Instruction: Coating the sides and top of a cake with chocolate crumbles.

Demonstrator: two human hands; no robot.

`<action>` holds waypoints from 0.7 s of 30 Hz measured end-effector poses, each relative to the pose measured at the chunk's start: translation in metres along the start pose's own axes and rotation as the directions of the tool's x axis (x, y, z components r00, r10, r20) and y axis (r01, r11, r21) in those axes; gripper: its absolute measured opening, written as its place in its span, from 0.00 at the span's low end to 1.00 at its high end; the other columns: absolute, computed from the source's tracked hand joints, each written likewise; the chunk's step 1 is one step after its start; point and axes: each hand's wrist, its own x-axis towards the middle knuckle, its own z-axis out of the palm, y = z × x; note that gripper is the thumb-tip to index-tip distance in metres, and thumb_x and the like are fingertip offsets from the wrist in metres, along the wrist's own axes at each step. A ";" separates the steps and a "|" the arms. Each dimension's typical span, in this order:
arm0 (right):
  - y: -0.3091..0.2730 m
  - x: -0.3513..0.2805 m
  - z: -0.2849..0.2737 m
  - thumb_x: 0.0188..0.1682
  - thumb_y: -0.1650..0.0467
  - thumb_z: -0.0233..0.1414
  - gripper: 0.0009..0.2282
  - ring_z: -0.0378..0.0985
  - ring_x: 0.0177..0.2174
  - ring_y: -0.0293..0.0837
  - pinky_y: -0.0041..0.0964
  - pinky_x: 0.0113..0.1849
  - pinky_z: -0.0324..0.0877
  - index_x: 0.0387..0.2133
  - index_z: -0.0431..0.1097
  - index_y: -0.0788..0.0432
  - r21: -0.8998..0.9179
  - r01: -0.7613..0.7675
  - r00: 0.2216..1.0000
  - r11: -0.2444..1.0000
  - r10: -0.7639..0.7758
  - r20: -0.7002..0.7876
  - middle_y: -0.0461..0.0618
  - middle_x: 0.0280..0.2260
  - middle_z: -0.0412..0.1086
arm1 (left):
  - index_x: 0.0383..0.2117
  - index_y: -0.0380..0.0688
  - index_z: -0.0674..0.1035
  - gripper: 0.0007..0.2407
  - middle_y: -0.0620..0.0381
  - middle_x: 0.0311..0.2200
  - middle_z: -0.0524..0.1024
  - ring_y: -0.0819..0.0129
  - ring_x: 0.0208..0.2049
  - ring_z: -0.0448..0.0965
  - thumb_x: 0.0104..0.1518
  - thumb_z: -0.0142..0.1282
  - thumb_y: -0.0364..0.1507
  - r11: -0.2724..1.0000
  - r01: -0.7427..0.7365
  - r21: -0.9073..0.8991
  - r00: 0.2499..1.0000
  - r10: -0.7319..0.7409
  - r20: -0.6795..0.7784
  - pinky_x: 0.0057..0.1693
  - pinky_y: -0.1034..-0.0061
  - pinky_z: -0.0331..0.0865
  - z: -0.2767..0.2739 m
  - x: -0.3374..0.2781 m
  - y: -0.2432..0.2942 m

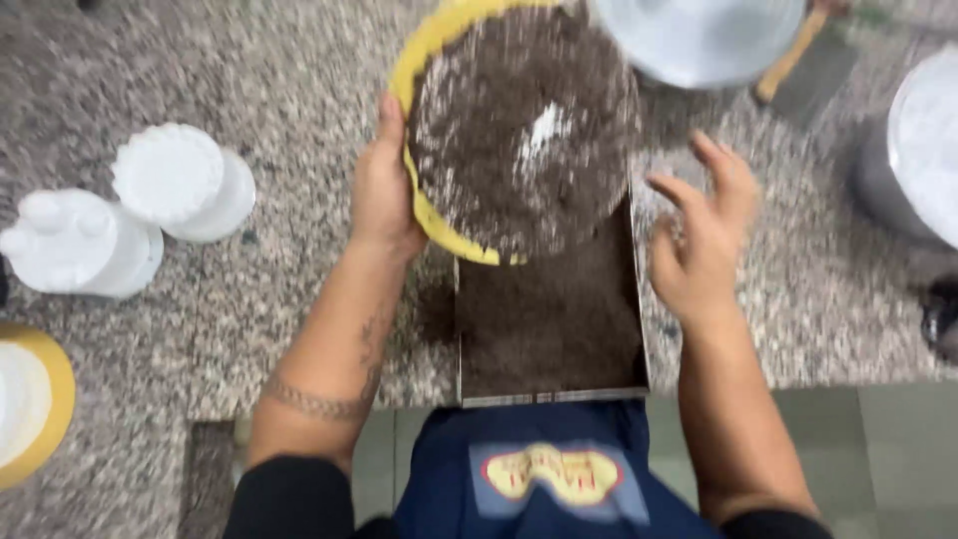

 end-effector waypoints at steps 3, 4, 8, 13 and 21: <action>-0.005 0.021 0.002 0.49 0.80 0.51 0.19 0.54 0.66 0.65 0.57 0.66 0.54 0.54 0.66 0.61 -0.015 -0.002 1.000 1.000 0.002 0.027 0.64 0.65 0.53 | 0.62 0.37 0.70 0.31 0.46 0.57 0.75 0.56 0.57 0.77 0.62 0.49 0.51 0.994 -0.024 -0.110 0.998 0.029 0.047 0.63 0.58 0.73 -0.014 0.011 -0.015; -0.009 0.008 -0.002 0.49 0.80 0.51 0.19 0.54 0.66 0.65 0.57 0.66 0.54 0.54 0.66 0.61 -0.012 -0.021 0.999 1.000 0.022 0.038 0.64 0.65 0.53 | 0.62 0.37 0.70 0.31 0.46 0.57 0.75 0.56 0.57 0.77 0.62 0.49 0.51 0.994 -0.003 -0.106 0.999 0.008 0.040 0.63 0.58 0.73 -0.013 0.004 -0.017; -0.004 0.022 -0.006 0.46 0.81 0.52 0.19 0.56 0.66 0.62 0.56 0.67 0.54 0.53 0.68 0.62 -0.065 0.003 1.000 0.998 -0.001 0.023 0.61 0.65 0.55 | 0.62 0.37 0.70 0.32 0.41 0.60 0.72 0.50 0.61 0.74 0.61 0.48 0.52 0.986 0.012 -0.167 0.999 -0.005 0.042 0.65 0.52 0.70 -0.004 0.011 -0.011; -0.019 0.024 -0.022 0.48 0.78 0.57 0.16 0.58 0.66 0.61 0.56 0.67 0.55 0.52 0.70 0.64 -0.030 -0.013 0.999 0.999 0.014 0.038 0.61 0.66 0.58 | 0.63 0.44 0.67 0.32 0.43 0.63 0.68 0.46 0.62 0.70 0.58 0.46 0.53 0.929 0.110 -0.354 0.993 -0.115 0.007 0.64 0.48 0.67 -0.002 -0.003 -0.028; -0.020 -0.024 -0.006 0.47 0.69 0.60 0.11 0.79 0.45 0.52 0.49 0.49 0.72 0.43 0.76 0.55 0.047 -0.339 0.898 0.940 0.308 0.313 0.53 0.48 0.74 | 0.66 0.45 0.67 0.25 0.50 0.66 0.66 0.55 0.65 0.67 0.68 0.42 0.45 0.851 -0.072 -0.520 0.985 -0.021 -0.171 0.69 0.57 0.63 -0.073 -0.076 -0.065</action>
